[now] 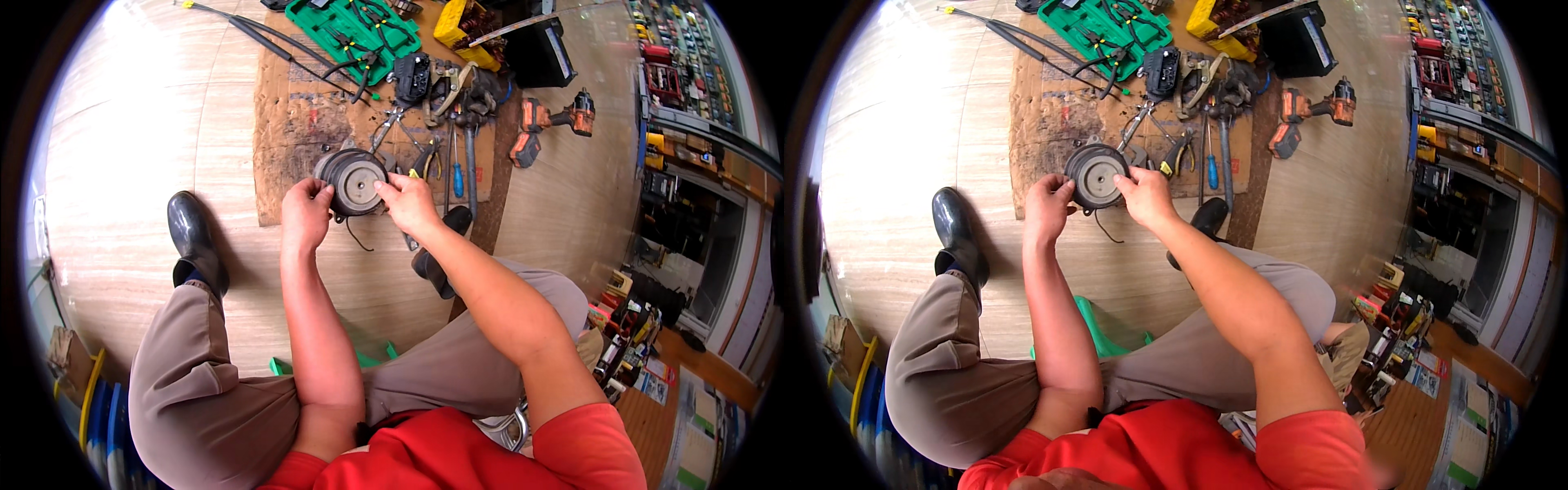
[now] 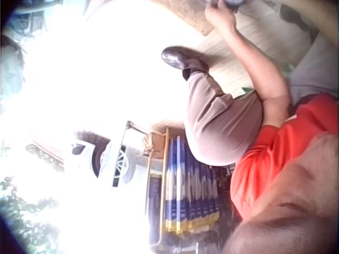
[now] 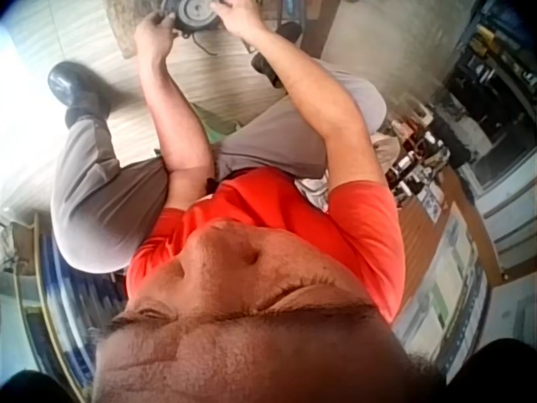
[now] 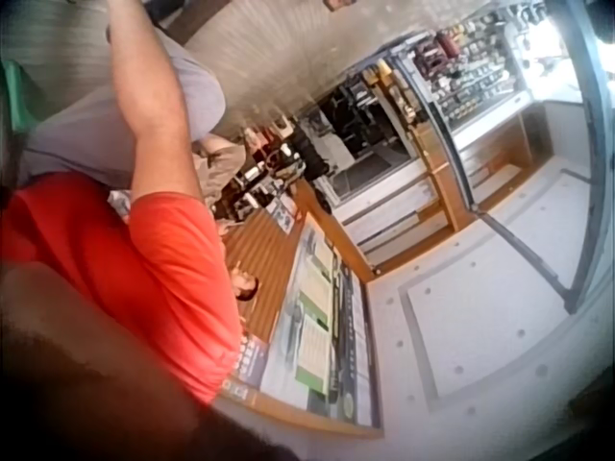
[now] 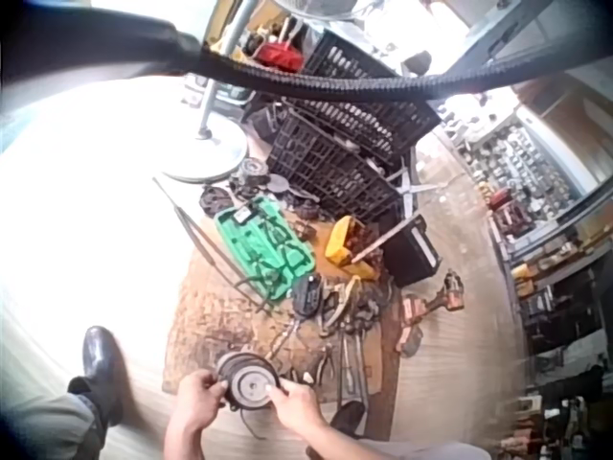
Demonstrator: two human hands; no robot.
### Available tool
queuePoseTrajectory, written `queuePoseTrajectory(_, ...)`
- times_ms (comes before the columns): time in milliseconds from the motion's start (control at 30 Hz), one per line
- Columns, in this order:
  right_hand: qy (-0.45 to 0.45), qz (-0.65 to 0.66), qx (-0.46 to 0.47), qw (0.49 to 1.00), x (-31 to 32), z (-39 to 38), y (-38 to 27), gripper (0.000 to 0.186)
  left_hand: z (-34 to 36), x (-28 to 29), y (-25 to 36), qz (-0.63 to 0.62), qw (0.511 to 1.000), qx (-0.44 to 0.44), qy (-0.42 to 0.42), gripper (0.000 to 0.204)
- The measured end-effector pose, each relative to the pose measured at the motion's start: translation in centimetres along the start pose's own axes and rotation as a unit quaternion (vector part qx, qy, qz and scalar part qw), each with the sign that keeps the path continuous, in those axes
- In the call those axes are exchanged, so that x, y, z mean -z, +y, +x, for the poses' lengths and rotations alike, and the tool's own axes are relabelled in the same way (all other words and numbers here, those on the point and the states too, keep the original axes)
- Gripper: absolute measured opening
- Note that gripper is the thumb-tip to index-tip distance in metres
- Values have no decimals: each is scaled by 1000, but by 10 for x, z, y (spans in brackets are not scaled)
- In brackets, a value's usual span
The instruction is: The person removes a metal clutch plate from an AC compressor assembly by hand, handles small circular shims, and then places the components back together while seated near a variety of tools in a workshop.
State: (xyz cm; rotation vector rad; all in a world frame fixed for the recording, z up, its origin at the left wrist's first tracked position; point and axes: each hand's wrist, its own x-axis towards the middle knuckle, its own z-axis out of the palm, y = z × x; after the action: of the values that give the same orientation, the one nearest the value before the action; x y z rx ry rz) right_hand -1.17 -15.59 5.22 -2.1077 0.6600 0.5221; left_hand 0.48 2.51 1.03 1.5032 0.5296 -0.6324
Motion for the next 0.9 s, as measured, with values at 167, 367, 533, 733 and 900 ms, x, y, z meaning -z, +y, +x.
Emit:
queuePoseTrajectory(167,5,11,10,1000,-1,-2,0,26,-4,-1,5,-11,1000,4,5,16)
queuePoseTrajectory(367,16,32,10,999,-4,-1,4,26,-1,0,0,-7,1000,3,7,15)
queuePoseTrajectory(533,7,4,8,1000,-4,3,11,27,2,0,-3,-7,1000,2,6,15)
queuePoseTrajectory(733,5,0,11,1000,-3,4,14,28,0,-1,-1,-18,1000,4,19,26)
queuePoseTrajectory(900,-11,8,-22,1000,-3,3,10,38,-4,1,6,-45,999,12,0,37)
